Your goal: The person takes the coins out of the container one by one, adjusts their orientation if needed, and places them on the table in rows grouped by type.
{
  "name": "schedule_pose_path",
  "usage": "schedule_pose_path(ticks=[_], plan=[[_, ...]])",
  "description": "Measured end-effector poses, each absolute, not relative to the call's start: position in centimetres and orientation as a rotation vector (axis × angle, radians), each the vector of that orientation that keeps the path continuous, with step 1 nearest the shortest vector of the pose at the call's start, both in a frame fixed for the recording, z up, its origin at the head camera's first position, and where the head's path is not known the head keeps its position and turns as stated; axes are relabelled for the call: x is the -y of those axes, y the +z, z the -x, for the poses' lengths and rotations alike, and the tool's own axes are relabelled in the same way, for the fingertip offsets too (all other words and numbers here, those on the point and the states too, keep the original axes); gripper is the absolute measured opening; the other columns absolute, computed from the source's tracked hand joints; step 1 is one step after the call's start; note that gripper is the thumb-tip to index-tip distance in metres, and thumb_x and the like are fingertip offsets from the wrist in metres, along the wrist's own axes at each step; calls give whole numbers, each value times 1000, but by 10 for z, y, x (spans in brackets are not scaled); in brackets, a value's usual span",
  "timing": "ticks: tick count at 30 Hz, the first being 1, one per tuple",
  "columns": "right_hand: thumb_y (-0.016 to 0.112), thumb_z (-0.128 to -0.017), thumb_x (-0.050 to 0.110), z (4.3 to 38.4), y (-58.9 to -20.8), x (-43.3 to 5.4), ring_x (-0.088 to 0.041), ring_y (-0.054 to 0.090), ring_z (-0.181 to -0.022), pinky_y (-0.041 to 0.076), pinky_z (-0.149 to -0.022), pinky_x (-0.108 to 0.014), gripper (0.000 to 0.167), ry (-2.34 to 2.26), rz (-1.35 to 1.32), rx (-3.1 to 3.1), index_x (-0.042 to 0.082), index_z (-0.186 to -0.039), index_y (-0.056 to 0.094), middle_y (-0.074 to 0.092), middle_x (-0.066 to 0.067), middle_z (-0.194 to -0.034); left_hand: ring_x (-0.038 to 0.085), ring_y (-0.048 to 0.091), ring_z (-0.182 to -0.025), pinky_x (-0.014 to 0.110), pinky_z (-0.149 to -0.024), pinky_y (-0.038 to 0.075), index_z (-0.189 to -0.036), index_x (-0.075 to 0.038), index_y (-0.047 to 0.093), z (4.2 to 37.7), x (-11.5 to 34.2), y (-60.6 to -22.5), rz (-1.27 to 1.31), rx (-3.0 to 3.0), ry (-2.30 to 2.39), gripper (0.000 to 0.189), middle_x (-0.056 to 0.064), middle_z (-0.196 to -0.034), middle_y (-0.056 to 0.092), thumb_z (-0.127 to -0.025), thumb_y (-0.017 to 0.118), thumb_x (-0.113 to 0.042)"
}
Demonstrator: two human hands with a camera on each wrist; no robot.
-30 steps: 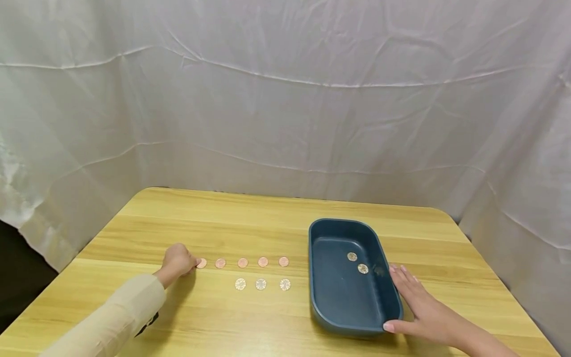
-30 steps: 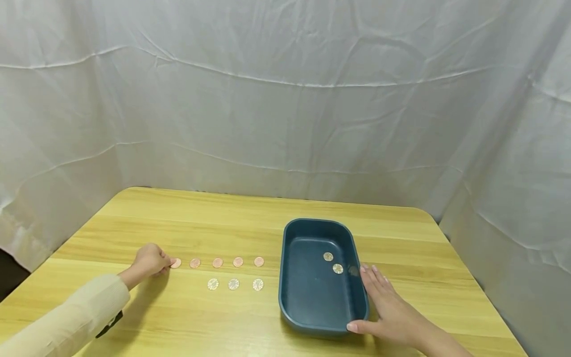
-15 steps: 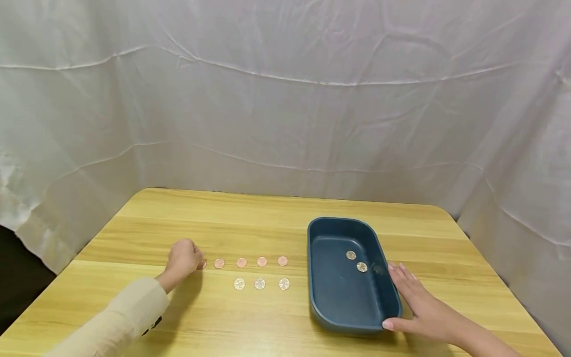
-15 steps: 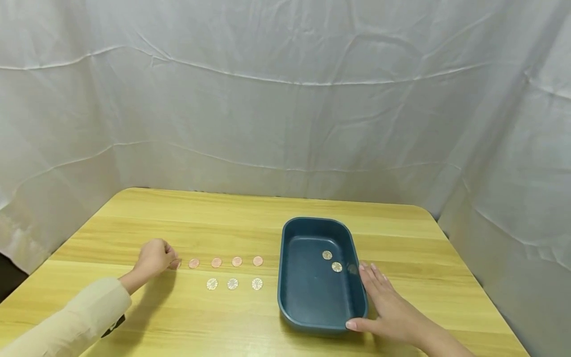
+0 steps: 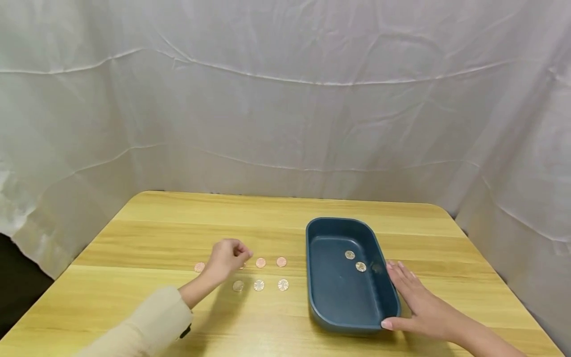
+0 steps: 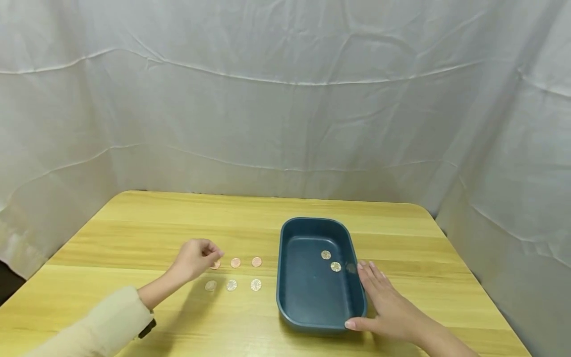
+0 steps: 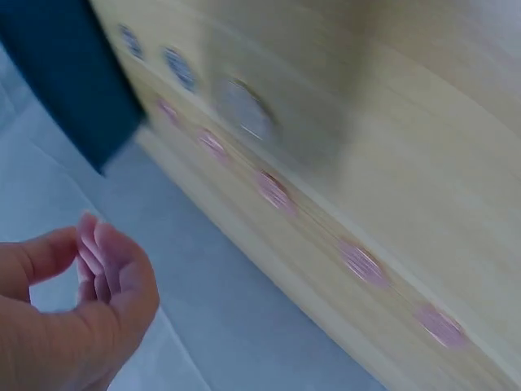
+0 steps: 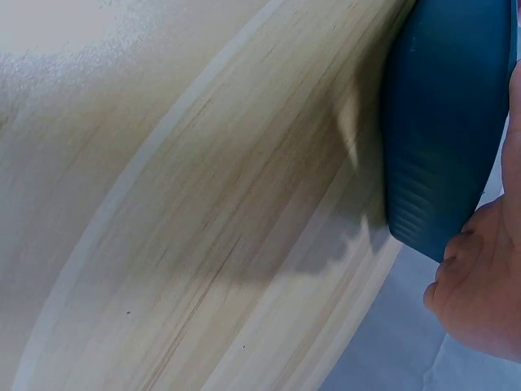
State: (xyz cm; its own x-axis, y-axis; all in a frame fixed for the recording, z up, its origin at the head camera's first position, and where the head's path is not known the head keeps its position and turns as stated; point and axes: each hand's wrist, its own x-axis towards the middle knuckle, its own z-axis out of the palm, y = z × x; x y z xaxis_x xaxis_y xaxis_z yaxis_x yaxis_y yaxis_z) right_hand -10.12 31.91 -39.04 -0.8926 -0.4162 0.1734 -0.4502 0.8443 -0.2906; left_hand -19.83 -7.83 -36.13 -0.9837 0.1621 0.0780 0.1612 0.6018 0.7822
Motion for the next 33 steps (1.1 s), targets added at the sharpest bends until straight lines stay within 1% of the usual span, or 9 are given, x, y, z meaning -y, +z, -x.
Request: schedule_pose_path(ticks=[3, 7, 12, 15, 19, 21, 24, 29, 33], plan=[[72, -73, 50, 101, -390, -320, 18, -20, -128, -11, -96, 4, 104, 506, -682, 2930, 4, -148, 16, 28, -29, -146, 20, 61, -58, 20, -50, 49, -79, 4, 65, 194, 62, -360, -339, -2708, 1435, 8, 10, -65, 62, -84, 62, 0], [72, -73, 49, 101, -389, -321, 20, -20, -126, -11, -93, 5, 104, 543, -658, 2961, 6, -148, 14, 26, -27, -148, 20, 63, -59, 24, -54, 52, -79, 5, 64, 190, 40, -358, -420, -2607, 1512, 10, 12, -66, 63, -85, 63, -3], [72, -73, 48, 102, -389, -320, 20, -20, -126, -10, -92, 5, 104, 567, -664, 2967, 5, -148, 14, 25, -29, -147, 15, 61, -58, 20, -55, 51, -78, 5, 64, 191, 15, -357, -531, -2542, 1614, 12, 15, -68, 64, -85, 63, -5], [72, -73, 48, 102, -390, -319, 20, -20, -127, -10, -92, 5, 104, 572, -668, 2965, 4, -148, 15, 25, -29, -147, 12, 59, -57, 17, -51, 46, -78, 5, 65, 195, -4, -360, -600, -2522, 1669, 13, 15, -68, 65, -84, 65, -7], [72, -74, 48, 102, -389, -319, 20, -20, -126, -11, -93, 5, 104, 575, -663, 2967, 4, -148, 15, 25, -30, -147, 19, 61, -58, 15, -49, 44, -79, 5, 66, 199, -31, -363, -676, -2478, 1735, 14, 16, -69, 66, -84, 67, -8], [72, -74, 48, 102, -389, -319, 20, -20, -126, -11, -93, 5, 103, 575, -666, 2964, 3, -148, 15, 26, -30, -146, 18, 61, -57, 15, -49, 44, -79, 4, 66, 200, -45, -365, -695, -2464, 1743, 14, 15, -70, 66, -84, 67, -9], [72, -74, 47, 101, -390, -318, 18, -19, -128, -11, -93, 5, 103, 593, -657, 2968, 4, -148, 15, 25, -30, -147, 9, 57, -55, 15, -49, 43, -80, 2, 67, 201, -62, -368, -724, -2458, 1723, 12, 14, -70, 66, -84, 66, -10], [71, -75, 46, 99, -391, -318, 5, -12, -139, -11, -93, 5, 102, 615, -638, 2978, 7, -149, 13, 22, -29, -148, 0, 51, -52, 14, -49, 44, -80, 0, 68, 203, -82, -372, -771, -2462, 1688, 12, 11, -70, 67, -85, 66, -11], [71, -75, 46, 101, -390, -317, 12, -17, -133, -11, -94, 5, 102, 593, -664, 2963, 7, -149, 12, 24, -30, -147, -1, 49, -51, 13, -50, 43, -81, -2, 69, 206, -93, -375, -798, -2514, 1626, 13, 7, -68, 67, -86, 66, -13]])
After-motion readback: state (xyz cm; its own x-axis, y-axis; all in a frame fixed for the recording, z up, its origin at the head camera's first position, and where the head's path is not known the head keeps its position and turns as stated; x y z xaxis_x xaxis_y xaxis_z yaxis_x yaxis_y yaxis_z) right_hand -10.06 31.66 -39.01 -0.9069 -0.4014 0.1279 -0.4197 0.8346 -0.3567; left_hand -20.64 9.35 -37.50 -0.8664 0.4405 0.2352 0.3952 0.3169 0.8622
